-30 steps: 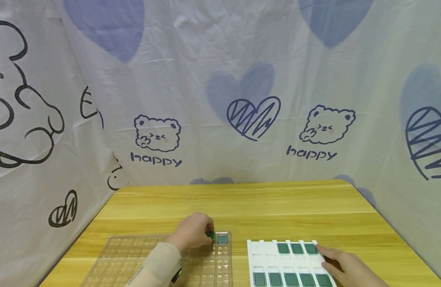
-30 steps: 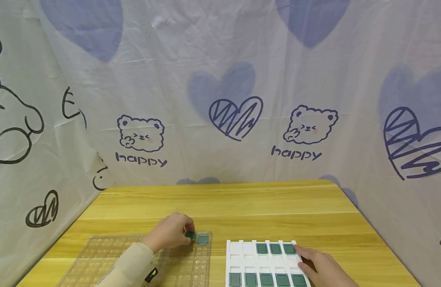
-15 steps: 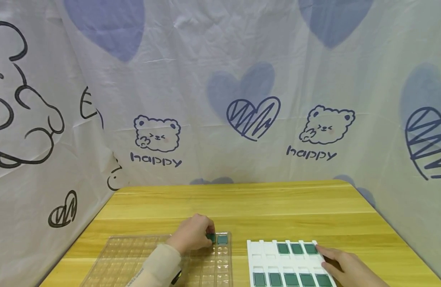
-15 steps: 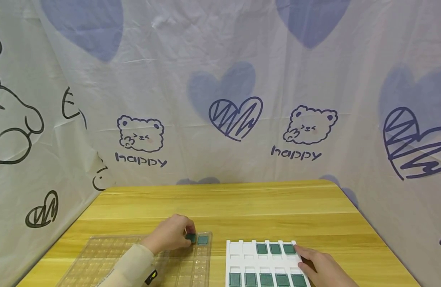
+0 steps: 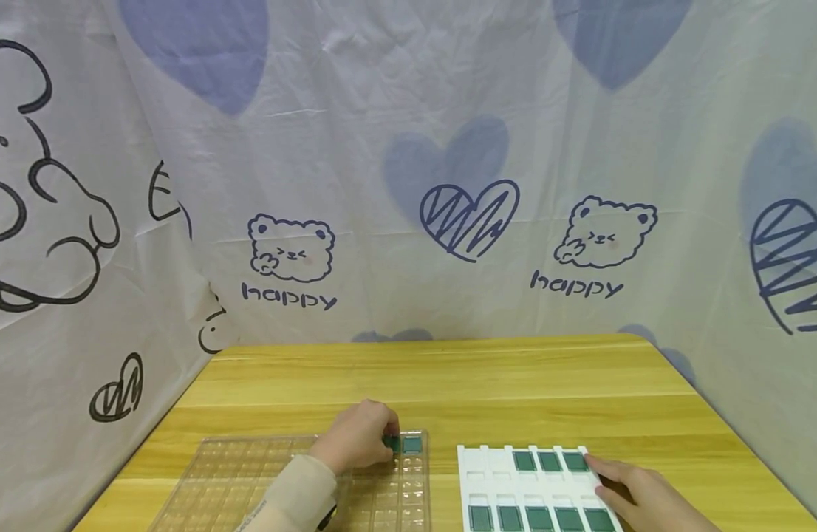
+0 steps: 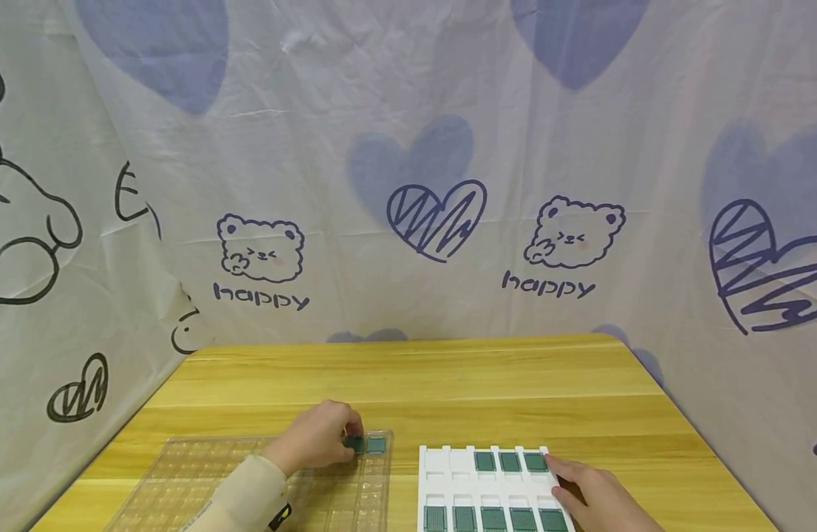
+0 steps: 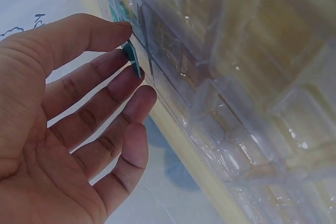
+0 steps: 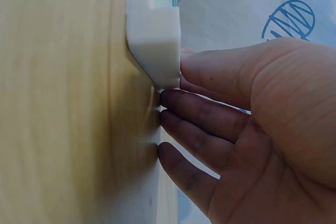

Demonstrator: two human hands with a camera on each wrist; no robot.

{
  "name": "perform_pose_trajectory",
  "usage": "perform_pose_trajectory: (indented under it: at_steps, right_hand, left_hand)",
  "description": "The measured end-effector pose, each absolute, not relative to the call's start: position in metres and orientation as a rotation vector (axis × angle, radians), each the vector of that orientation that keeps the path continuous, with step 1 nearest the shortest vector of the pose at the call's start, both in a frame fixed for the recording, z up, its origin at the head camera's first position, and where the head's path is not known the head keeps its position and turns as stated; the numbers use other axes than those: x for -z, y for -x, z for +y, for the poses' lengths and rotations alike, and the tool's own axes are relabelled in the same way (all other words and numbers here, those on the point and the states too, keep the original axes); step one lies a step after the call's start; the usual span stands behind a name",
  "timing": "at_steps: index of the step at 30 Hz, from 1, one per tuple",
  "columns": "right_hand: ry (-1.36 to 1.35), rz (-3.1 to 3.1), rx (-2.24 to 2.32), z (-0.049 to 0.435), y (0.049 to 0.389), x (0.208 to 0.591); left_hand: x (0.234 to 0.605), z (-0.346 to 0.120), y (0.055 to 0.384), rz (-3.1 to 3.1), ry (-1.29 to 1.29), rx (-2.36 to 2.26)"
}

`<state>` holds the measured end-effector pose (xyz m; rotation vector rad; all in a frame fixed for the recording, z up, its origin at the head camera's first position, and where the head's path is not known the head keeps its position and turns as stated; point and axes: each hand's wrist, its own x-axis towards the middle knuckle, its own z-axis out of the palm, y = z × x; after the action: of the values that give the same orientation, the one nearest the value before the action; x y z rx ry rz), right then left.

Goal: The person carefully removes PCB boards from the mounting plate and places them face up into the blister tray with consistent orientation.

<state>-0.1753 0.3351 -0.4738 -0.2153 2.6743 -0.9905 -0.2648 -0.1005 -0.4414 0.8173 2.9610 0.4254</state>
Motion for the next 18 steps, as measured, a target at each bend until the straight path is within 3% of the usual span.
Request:
perform_pose_trajectory:
  at_steps: [18]
  right_hand:
    - [0.225, 2.674, 0.998, 0.3367, 0.1757, 0.4754]
  left_hand:
    - [0.4427, -0.099, 0.2637, 2.978, -0.779, -0.406]
